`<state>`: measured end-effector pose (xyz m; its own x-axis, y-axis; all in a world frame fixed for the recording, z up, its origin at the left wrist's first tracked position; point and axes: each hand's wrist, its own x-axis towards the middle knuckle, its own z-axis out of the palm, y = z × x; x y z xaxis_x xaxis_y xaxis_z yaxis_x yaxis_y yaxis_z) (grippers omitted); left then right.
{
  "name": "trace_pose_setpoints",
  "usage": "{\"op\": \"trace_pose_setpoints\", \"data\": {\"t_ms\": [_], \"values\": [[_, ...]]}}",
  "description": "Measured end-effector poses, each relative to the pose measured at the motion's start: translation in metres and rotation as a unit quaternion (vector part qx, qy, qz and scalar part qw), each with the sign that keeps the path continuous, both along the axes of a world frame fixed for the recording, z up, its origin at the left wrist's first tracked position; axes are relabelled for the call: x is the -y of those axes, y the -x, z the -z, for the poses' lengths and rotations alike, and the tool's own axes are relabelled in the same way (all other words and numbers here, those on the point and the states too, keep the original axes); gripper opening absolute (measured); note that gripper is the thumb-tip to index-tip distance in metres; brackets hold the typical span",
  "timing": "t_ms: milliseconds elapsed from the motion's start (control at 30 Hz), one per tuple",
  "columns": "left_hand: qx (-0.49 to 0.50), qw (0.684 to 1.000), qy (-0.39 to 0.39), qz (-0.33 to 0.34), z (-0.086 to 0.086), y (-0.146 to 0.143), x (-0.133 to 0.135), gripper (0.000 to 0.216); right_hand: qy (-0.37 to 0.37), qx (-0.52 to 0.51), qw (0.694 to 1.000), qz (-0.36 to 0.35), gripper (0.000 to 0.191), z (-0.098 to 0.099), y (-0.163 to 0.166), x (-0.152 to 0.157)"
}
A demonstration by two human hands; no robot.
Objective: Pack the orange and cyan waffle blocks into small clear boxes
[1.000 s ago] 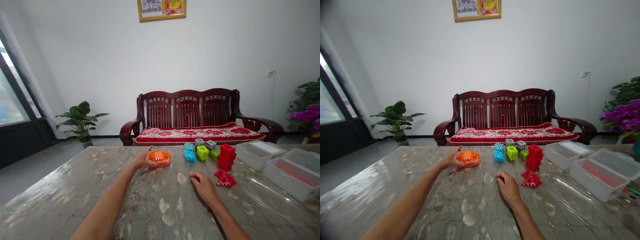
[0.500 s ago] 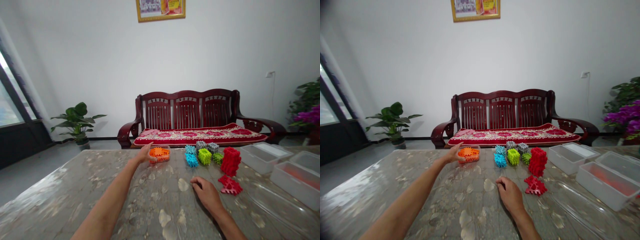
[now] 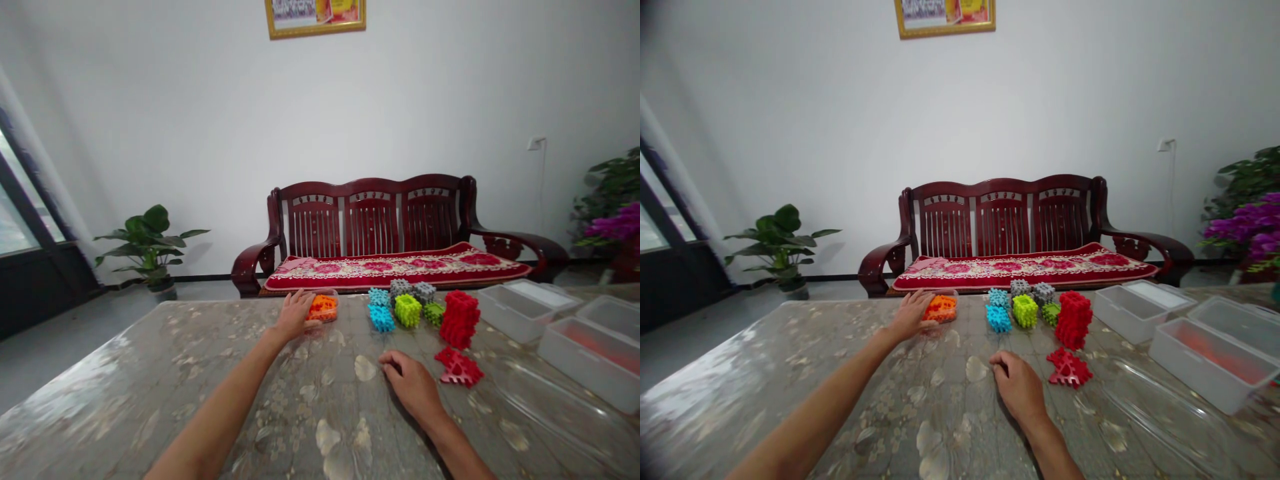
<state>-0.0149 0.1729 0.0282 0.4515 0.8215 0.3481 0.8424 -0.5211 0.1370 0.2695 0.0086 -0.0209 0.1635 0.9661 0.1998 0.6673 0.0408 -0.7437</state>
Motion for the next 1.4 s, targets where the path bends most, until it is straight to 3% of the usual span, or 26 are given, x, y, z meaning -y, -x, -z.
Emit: {"op": "trace_pose_setpoints", "data": {"t_ms": [367, 567, 733, 933, 1033, 1233, 1400], "values": [[-0.045, 0.999, -0.007, -0.010, -0.007, -0.001, -0.002, 0.079, 0.010, 0.008, 1.000, -0.005, 0.027, -0.001, 0.001, 0.000], [-0.035, 0.996, -0.027, -0.073, -0.004, 0.004, 0.017, 0.090, 0.002, 0.012, 1.000, -0.009, 0.027, 0.000, 0.000, -0.001], [-0.011, 0.990, -0.030, -0.135, 0.001, -0.009, 0.068, 0.076, 0.015, 0.025, 1.000, -0.006, 0.028, 0.000, 0.000, -0.003], [-0.022, 0.991, 0.129, -0.027, 0.011, -0.049, 0.161, 0.075, 0.014, 0.027, 0.999, -0.016, 0.029, -0.001, -0.001, -0.003], [-0.022, 0.981, 0.193, -0.005, 0.017, -0.063, 0.195, 0.068, 0.004, 0.011, 1.000, -0.024, 0.029, -0.001, -0.002, -0.004], [-0.009, 0.985, 0.169, 0.010, 0.027, -0.075, 0.228, 0.059, -0.015, -0.021, 0.999, -0.046, 0.029, 0.001, -0.007, -0.006], [0.016, 0.990, 0.138, -0.009, 0.028, -0.075, 0.226, 0.050, -0.026, -0.035, 0.998, -0.049, 0.029, 0.002, -0.008, -0.005]]}}
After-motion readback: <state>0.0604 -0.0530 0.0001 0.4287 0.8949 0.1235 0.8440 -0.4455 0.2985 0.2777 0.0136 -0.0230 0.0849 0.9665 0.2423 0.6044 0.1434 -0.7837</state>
